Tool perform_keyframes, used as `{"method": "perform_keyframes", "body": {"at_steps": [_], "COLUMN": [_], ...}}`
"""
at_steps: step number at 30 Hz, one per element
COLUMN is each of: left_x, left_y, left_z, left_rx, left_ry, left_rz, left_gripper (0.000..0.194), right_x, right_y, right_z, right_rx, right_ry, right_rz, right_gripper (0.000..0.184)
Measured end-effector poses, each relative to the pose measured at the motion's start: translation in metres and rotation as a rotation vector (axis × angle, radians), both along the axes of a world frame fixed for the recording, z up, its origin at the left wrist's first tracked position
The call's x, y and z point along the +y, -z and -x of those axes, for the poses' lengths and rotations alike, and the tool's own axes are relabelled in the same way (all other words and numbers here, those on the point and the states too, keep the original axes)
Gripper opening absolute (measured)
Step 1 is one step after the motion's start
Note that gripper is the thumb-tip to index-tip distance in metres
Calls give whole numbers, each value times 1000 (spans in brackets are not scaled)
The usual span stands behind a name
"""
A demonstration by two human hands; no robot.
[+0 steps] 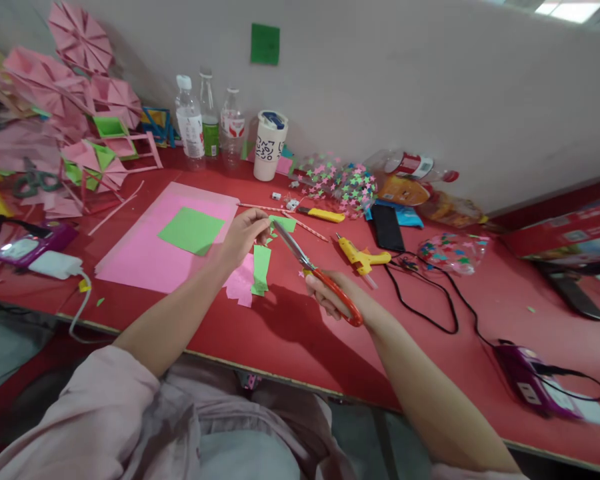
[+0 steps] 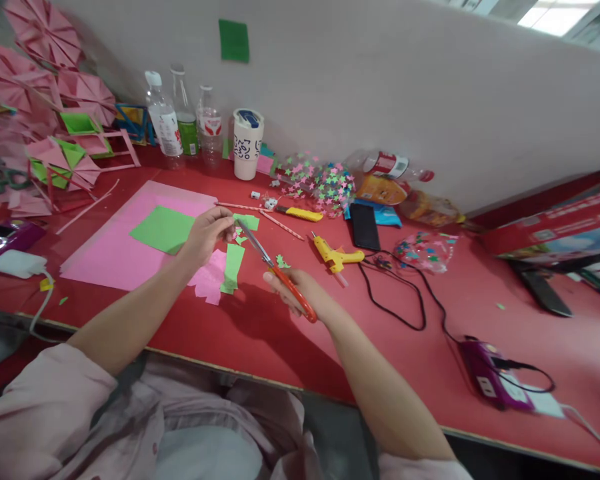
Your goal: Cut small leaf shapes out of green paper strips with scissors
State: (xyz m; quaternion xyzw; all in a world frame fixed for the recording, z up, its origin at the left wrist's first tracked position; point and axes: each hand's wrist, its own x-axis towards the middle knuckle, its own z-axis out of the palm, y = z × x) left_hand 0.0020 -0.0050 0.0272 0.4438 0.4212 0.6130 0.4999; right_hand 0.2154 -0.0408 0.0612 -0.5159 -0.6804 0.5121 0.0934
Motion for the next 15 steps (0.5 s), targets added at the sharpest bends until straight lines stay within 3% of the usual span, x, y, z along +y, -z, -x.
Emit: {"method": "perform_keyframes", "body": {"at_steps": [6,15], "left_x": [0,4], "left_y": [-2,5], "left_z": [0,3], "left_rx": [-17,-63], "left_ry": [36,105], "left_rz": [45,73], "left_gripper": [9,7], "right_x": [6,14], "right_y": [-13,4], "right_z": [0,-10], "right_rx": [-14,119], "right_ry": [-23,-151], "right_rz": [26,90], "right_gripper": [42,46]}}
